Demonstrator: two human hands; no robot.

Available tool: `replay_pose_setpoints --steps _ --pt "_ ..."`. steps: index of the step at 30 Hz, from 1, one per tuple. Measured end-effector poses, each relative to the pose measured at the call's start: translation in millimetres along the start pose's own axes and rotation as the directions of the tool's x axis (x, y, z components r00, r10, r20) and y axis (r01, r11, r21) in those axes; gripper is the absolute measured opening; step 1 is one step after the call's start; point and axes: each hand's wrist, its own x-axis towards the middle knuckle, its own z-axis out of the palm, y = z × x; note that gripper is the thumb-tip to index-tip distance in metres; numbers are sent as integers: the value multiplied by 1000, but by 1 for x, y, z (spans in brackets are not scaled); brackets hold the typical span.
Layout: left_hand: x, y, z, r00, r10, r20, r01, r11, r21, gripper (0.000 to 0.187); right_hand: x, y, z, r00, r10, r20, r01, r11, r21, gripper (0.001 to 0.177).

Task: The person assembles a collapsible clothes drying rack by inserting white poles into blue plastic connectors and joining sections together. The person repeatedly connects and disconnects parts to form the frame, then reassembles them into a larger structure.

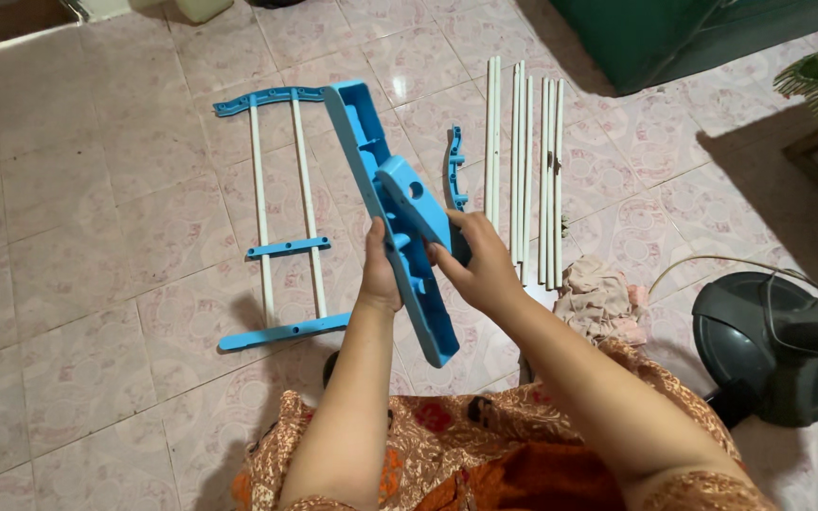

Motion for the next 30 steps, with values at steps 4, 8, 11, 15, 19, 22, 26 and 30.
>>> replay_pose_setpoints --steps 4,8,11,15,19,22,26,30 --pt "3 4 -2 996 68 -51 -65 996 59 53 8 13 8 962 258 -87 -243 958 150 39" --pt "9 6 4 975 186 -118 -150 954 261 50 13 17 6 988 75 -137 -59 992 115 53" --pt "14 10 7 937 334 -105 -232 816 529 57 16 13 6 976 213 -44 -205 968 144 53" --pt "23 10 10 925 340 -171 -153 743 652 58 25 14 10 977 208 -50 -196 965 174 51" --pt "32 5 12 940 287 -185 -103 755 648 52 36 27 17 957 277 -90 -258 950 177 50" --pt "40 -1 7 954 257 -153 -106 769 631 48 40 41 23 964 249 -97 -226 953 201 50" --pt "58 -12 -9 960 229 -161 -91 799 595 46 49 63 37 957 289 -21 -275 929 248 56" --pt "77 -32 -35 944 174 -279 5 841 542 44 57 91 60 941 301 155 -333 906 262 79"
